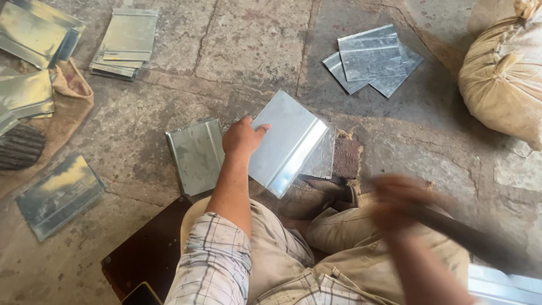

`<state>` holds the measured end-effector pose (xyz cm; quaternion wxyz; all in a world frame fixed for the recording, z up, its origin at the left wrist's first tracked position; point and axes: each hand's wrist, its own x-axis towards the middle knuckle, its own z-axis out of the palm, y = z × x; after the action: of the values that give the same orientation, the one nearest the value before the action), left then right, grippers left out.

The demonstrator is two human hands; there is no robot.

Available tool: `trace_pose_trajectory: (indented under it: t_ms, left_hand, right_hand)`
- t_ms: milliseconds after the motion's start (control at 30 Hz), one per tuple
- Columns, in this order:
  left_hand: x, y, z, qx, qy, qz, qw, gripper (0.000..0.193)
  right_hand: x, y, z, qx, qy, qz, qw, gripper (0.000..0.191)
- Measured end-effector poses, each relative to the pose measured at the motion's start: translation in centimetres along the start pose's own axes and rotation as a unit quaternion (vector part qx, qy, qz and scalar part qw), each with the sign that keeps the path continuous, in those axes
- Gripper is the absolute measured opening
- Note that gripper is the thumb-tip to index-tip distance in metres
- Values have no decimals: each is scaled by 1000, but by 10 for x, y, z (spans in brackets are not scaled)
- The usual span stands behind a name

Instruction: The person hammers the edges of metal sheets using a hammer while sitting on the floor.

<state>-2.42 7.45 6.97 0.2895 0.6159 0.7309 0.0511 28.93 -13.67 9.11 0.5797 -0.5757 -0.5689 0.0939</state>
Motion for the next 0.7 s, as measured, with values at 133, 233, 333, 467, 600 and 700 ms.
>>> trace_pose_trajectory:
  t_ms: [133, 233, 333, 467, 600, 700]
  left_hand:
    - [3, -2, 3, 3, 37, 19, 999, 76]
    - [9, -6, 3, 24, 26, 25, 999, 75]
    - [14, -10, 1, 18, 24, 21, 999, 75]
    - [11, -14, 1, 2, 42, 19, 999, 76]
    - [10, -14, -1, 3, 14, 18, 1000, 72]
    - [11, -14, -2, 0, 28, 24, 999, 75]
  right_hand:
    - [-45, 34, 59, -250, -354, 224, 873, 19]
    - [-23, 27, 38, -202, -259, 285, 900, 13]
    - [33, 1, 2, -105, -90, 159, 977, 14]
    - [74, -33, -67, 222, 66, -17, 973, 14]
    - [35, -19, -61, 345, 107, -108, 926, 14]
    - [-11, 23, 17, -126, -75, 32, 989, 15]
